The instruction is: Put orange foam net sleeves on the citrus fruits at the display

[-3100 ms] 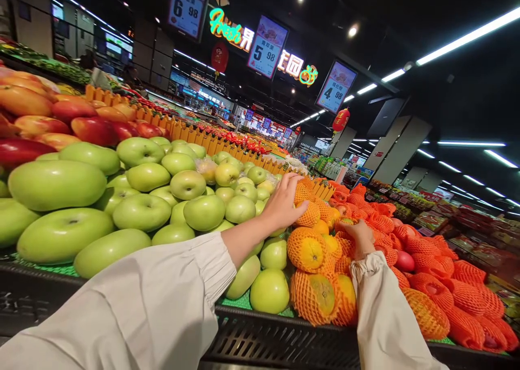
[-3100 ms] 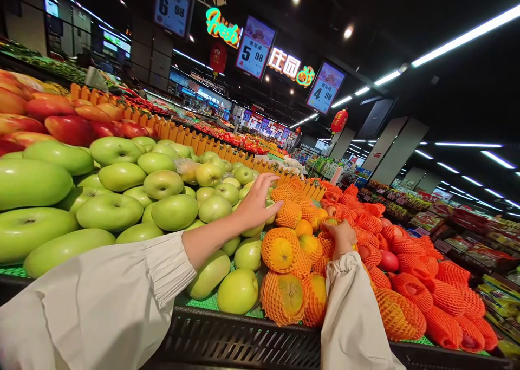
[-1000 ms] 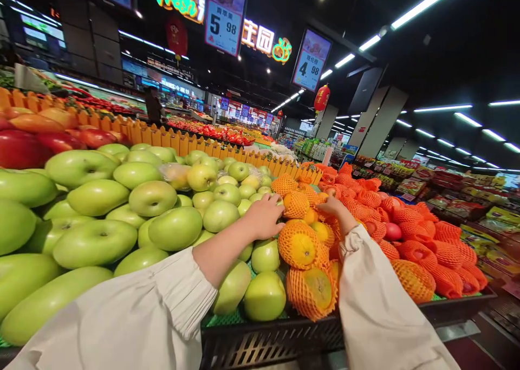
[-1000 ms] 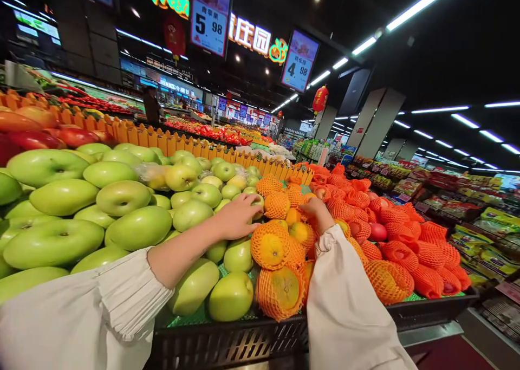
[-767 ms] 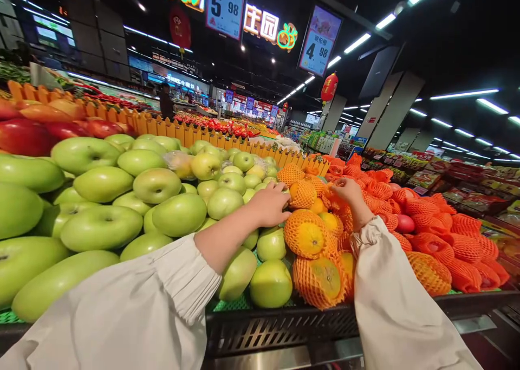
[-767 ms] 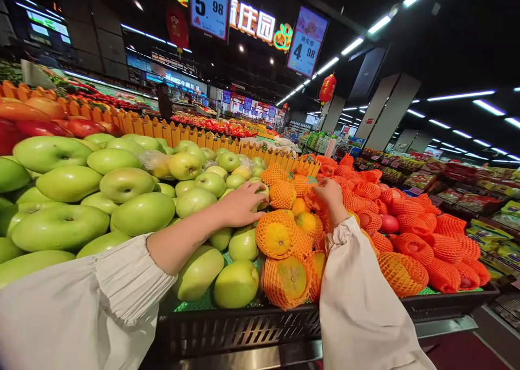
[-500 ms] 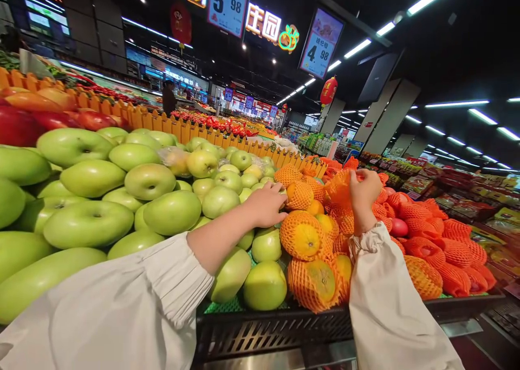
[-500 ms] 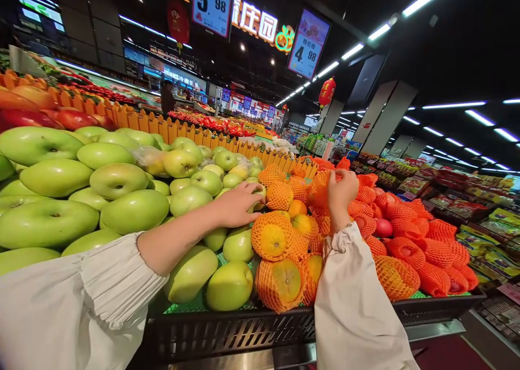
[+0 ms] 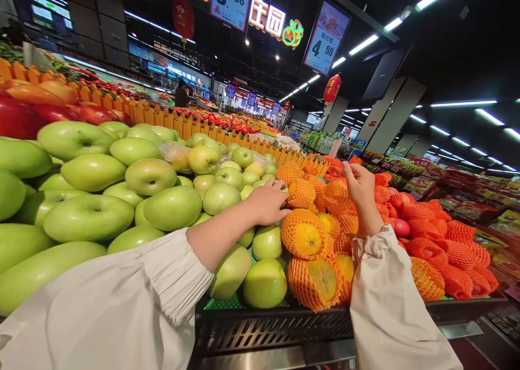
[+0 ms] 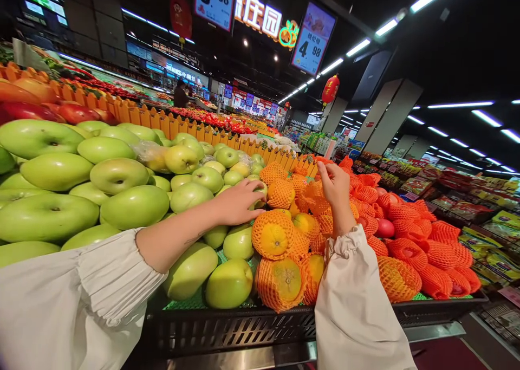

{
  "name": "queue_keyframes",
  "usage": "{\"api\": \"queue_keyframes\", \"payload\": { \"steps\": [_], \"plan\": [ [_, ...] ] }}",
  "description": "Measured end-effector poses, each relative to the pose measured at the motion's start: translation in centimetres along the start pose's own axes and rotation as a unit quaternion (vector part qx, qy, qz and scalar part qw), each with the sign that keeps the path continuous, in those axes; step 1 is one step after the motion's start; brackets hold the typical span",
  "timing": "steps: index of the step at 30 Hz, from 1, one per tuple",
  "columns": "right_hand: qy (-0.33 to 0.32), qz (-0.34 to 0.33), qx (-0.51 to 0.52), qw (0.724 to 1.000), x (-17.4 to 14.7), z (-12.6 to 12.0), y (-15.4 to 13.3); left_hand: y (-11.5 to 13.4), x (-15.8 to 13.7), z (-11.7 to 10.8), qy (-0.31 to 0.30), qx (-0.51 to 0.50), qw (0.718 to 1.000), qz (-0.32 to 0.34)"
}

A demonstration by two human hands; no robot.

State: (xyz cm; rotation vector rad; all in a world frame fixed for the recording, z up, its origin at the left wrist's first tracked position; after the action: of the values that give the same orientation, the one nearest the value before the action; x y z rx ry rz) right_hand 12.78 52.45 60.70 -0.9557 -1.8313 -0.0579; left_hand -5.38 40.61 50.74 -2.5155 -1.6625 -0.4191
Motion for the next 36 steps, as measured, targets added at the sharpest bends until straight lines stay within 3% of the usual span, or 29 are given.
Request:
{"api": "queue_keyframes", "payload": {
  "steps": [2, 5, 8, 11, 13, 14, 17, 19, 21, 23, 25, 27, 30, 33, 35, 36],
  "plan": [
    [-0.107, -0.013, -0.023, 0.994, -0.4, 1.6, -1.0, 0.0, 0.0, 0.0, 0.002, -0.002, 1.0, -0.004],
    [-0.259, 0.016, -0.111, 0.959, -1.7, 4.8, -0.2, -0.3, 0.0, 0.0, 0.012, -0.013, 1.0, -0.015],
    [-0.338, 0.036, -0.169, 0.925, -2.5, 7.1, 1.7, -0.7, 0.2, -0.2, 0.047, -0.047, 0.998, -0.021],
    [-0.341, 0.039, -0.215, 0.914, -2.3, 7.7, 3.3, -1.0, 0.4, -0.6, 0.091, -0.084, 0.992, -0.011],
    [-0.31, 0.033, -0.231, 0.922, -1.8, 7.0, 3.3, -1.0, 0.6, -1.1, 0.122, -0.095, 0.988, 0.003],
    [-0.266, 0.023, -0.223, 0.938, -1.3, 6.1, 2.5, -1.0, 0.6, -1.4, 0.14, -0.097, 0.985, 0.009],
    [-0.047, -0.032, -0.114, 0.992, -0.3, 1.2, -1.7, -0.8, 0.3, -2.6, 0.2, -0.104, 0.974, 0.022],
    [0.026, -0.051, 0.022, 0.998, -1.0, -0.8, -3.9, -0.6, 0.0, -3.4, 0.242, -0.118, 0.962, 0.034],
    [-0.035, -0.031, 0.177, 0.983, -1.6, 0.1, -4.9, -0.2, -0.4, -4.1, 0.281, -0.141, 0.947, 0.058],
    [-0.166, 0.003, 0.288, 0.943, -2.5, 3.0, -5.8, 0.1, -0.7, -4.6, 0.312, -0.159, 0.933, 0.086],
    [-0.286, 0.013, 0.32, 0.903, -3.8, 5.9, -6.9, 0.3, -0.9, -4.9, 0.332, -0.166, 0.923, 0.101],
    [-0.354, 0.013, 0.318, 0.88, -4.8, 7.8, -7.4, 0.3, -0.8, -4.9, 0.335, -0.169, 0.921, 0.104],
    [-0.368, 0.03, 0.32, 0.872, -4.9, 8.7, -7.0, 0.4, -0.8, -5.1, 0.338, -0.172, 0.919, 0.109],
    [-0.317, 0.103, 0.367, 0.868, -3.9, 8.4, -5.1, -0.2, -1.0, -5.7, 0.367, -0.211, 0.903, 0.081],
    [-0.258, 0.176, 0.442, 0.841, -3.1, 7.9, -3.2, -1.7, -1.0, -5.5, 0.384, -0.333, 0.861, 0.033],
    [-0.233, 0.207, 0.477, 0.822, -2.8, 7.8, -2.3, -2.6, -1.0, -5.1, 0.389, -0.424, 0.818, 0.004]
  ]
}}
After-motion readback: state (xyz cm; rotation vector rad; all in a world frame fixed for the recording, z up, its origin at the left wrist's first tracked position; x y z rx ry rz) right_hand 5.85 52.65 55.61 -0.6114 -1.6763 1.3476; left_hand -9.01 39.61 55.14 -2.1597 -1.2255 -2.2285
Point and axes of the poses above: each hand's wrist, its own x-axis towards the middle knuckle, its own z-axis out of the palm, y = z × x, the point moved 10 cm from there along x, towards the middle knuckle, and after that the axes turned 11 degrees about z, right-handed, at the moved point
